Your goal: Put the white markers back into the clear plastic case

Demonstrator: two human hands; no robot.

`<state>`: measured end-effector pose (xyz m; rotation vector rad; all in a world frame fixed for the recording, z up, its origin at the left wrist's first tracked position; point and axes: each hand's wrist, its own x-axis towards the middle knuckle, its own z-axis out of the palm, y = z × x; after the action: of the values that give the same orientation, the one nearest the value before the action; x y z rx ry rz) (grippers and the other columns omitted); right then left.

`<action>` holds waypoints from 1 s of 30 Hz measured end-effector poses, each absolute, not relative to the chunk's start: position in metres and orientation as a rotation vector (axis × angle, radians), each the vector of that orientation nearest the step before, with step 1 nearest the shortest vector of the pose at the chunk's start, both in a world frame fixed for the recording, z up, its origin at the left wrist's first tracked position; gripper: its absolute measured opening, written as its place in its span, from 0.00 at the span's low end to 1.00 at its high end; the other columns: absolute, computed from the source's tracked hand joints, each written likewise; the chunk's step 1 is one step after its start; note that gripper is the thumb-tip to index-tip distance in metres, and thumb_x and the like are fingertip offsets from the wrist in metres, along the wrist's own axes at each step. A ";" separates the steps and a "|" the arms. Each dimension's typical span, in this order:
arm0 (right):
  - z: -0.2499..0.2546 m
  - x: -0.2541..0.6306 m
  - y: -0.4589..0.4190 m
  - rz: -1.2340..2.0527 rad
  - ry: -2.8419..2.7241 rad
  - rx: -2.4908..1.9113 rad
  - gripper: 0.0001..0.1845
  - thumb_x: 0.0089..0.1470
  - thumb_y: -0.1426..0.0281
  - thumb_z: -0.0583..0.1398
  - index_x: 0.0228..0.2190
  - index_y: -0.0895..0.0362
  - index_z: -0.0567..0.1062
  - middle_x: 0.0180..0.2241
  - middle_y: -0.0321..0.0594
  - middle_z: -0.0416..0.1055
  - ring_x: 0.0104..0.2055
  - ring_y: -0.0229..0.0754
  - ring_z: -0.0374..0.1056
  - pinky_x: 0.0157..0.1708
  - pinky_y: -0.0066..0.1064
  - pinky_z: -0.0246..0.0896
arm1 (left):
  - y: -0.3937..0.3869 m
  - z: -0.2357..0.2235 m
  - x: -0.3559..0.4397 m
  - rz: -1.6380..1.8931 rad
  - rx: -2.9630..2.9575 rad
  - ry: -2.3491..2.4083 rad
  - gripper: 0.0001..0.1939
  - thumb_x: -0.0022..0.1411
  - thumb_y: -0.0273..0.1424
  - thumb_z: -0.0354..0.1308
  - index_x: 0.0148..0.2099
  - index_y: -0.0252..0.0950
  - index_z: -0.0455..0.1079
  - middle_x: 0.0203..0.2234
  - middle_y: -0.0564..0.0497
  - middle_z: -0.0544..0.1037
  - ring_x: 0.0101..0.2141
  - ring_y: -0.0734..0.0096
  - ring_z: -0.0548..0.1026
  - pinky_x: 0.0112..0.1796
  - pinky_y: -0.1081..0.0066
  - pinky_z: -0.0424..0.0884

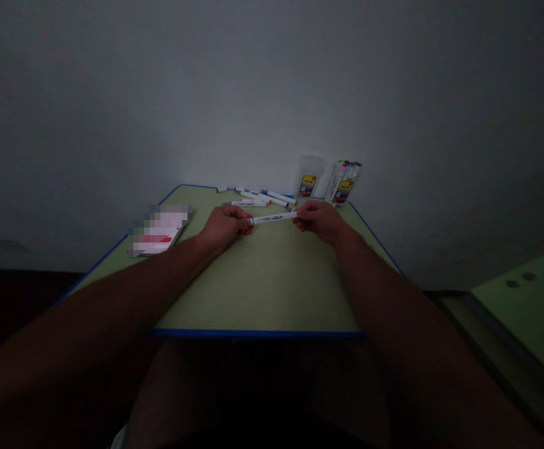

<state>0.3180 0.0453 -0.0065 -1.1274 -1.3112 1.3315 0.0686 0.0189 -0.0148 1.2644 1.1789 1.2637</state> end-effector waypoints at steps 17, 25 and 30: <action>-0.003 0.317 0.044 1.237 -1.280 -1.072 0.05 0.44 0.77 0.66 0.28 0.59 0.77 0.23 0.39 0.76 0.22 0.37 0.70 0.23 0.29 0.68 | 0.027 -0.012 0.063 1.361 1.305 1.122 0.07 0.48 0.20 0.67 0.31 0.33 0.76 0.25 0.51 0.77 0.25 0.74 0.74 0.34 0.66 0.75; -0.004 0.317 0.044 1.236 -1.284 -1.047 0.08 0.43 0.77 0.66 0.30 0.60 0.78 0.24 0.39 0.76 0.23 0.36 0.71 0.23 0.27 0.69 | 0.032 -0.018 0.058 1.348 1.269 1.075 0.14 0.43 0.18 0.69 0.35 0.33 0.77 0.25 0.51 0.78 0.27 0.72 0.76 0.36 0.66 0.76; -0.005 0.319 0.046 1.232 -1.249 -1.079 0.07 0.45 0.78 0.66 0.31 0.60 0.78 0.25 0.39 0.77 0.24 0.36 0.71 0.22 0.26 0.70 | 0.029 -0.012 0.057 1.344 1.137 0.907 0.14 0.46 0.17 0.67 0.37 0.31 0.78 0.30 0.48 0.78 0.32 0.70 0.77 0.44 0.62 0.77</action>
<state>0.3186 0.0458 -0.0054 -1.0792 -1.2490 1.2319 0.0573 0.0287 -0.0122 1.1372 0.9067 1.3436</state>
